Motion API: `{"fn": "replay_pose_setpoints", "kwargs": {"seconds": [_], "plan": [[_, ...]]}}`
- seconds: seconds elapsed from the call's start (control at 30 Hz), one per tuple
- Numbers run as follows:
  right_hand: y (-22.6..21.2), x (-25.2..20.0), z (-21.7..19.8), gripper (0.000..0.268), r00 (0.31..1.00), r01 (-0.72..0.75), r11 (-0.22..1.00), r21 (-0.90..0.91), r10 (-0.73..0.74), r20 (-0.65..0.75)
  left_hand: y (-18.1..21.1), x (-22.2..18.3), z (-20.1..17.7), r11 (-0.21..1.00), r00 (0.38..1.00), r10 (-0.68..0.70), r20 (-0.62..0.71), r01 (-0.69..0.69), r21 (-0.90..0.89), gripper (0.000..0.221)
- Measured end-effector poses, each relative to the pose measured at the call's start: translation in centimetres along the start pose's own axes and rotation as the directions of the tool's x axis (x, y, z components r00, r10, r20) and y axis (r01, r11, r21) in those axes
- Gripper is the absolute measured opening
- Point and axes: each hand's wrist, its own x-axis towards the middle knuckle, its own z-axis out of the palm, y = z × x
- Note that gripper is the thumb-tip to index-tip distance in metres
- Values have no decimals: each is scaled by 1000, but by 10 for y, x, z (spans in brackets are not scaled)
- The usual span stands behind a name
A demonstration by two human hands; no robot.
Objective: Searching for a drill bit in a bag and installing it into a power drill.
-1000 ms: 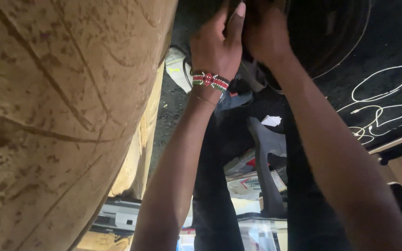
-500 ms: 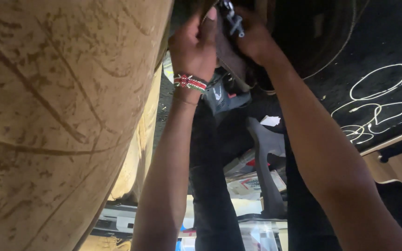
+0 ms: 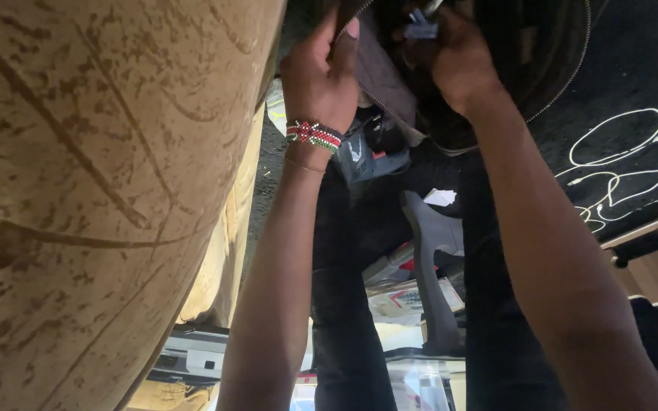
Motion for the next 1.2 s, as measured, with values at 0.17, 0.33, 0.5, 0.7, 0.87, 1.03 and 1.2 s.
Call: {"fn": "replay_pose_setpoints", "kwargs": {"seconds": [0.17,0.33,0.5,0.7,0.87,1.03,1.2], "plan": [[20,8,2,31,999,23,992,128,-18,-44,3,-1,-6,999,999,-39,13,39,-12,34],[25,5,9,27,959,238,951,-197,-263,-109,-5,-4,-7,999,1000,21,-13,-22,-29,30],[32,-7,22,39,823,407,670,-621,-564,-69,-9,-6,-8,1000,1000,16,-15,-16,1,32],[-13,-53,49,47,743,329,415,-848,-668,-39,-24,0,-5,976,994,69,-84,-50,213,33],[31,-19,72,76,901,163,780,604,-367,231,10,1,2,956,959,-244,-144,263,131,80],[-7,-46,62,55,951,280,944,176,-298,82,-28,26,14,860,947,-220,-232,301,411,63],[37,-55,-39,51,917,61,840,-539,-260,-302,-28,34,18,765,931,-277,-238,363,531,42]]}}
